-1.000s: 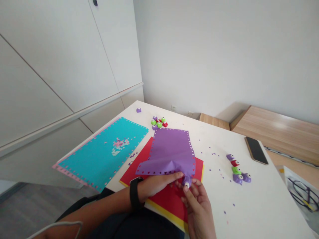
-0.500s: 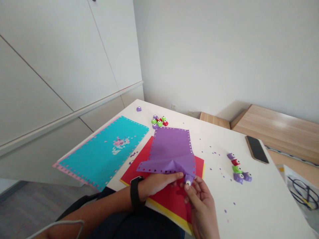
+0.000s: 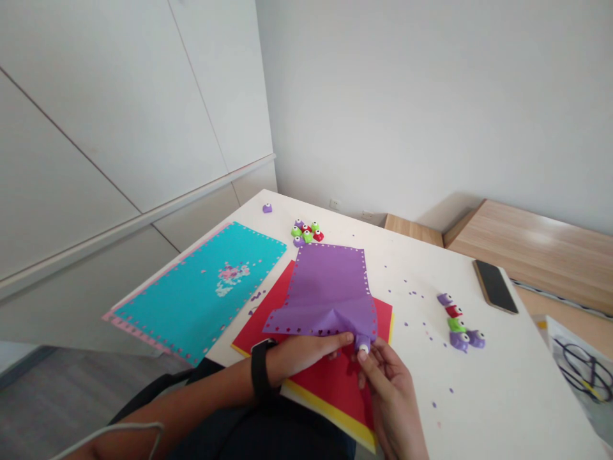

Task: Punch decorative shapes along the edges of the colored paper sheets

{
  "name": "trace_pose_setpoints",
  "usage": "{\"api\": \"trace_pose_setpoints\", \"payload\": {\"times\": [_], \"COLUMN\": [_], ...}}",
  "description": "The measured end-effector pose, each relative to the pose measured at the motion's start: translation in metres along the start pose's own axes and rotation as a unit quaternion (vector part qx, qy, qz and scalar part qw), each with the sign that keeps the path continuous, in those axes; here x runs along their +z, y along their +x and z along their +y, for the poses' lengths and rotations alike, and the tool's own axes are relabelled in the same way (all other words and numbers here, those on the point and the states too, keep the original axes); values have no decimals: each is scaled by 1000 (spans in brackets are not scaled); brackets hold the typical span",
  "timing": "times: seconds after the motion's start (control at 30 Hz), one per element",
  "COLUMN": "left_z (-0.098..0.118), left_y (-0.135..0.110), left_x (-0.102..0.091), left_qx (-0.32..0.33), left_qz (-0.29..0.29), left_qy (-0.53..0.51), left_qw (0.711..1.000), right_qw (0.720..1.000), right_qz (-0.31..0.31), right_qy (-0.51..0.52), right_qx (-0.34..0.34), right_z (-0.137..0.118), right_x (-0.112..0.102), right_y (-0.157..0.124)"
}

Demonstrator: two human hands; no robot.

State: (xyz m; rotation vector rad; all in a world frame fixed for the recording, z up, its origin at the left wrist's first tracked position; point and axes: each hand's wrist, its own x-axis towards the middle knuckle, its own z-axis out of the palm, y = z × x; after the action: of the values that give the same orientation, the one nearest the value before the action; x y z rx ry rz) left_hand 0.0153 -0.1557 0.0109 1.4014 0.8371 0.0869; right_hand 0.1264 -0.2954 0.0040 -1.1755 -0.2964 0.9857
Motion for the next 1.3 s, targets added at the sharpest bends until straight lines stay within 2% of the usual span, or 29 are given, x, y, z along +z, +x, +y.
{"api": "trace_pose_setpoints", "payload": {"times": [0.2,0.43,0.63,0.7,0.83,0.9,1.0,1.1,1.2,1.3], "left_z": [-6,-8,-6,-4,-2,0,3,6,6,4], "left_y": [4,4,2,3,6,6,4,2,3,5], "left_x": [-1,-1,-2,-2,-1,-1,-1,-1,-1,-2], "left_qx": [13,28,-8,11,91,103,99,108,119,112], "left_qz": [-14,-22,1,6,0,4,17,15,10,6], "left_qy": [31,32,19,-13,-102,-113,-101,-109,-137,-164], "left_qw": [999,999,1000,1000,991,988,990,988,983,980], "right_qw": [999,999,1000,1000,999,996,995,998,983,942], "right_qz": [-14,22,-6,-16,-42,-60,-42,46,146,188], "right_qy": [-19,-3,2,4,5,14,34,1,-115,-275], "right_qx": [-22,-31,-19,-6,33,60,81,52,-7,-37], "right_z": [6,9,9,8,1,-7,-23,-39,-51,-61], "right_x": [-3,-2,-5,-6,-8,-13,-30,-62,-97,-119], "right_y": [4,4,7,5,-3,-7,-8,-1,8,17]}}
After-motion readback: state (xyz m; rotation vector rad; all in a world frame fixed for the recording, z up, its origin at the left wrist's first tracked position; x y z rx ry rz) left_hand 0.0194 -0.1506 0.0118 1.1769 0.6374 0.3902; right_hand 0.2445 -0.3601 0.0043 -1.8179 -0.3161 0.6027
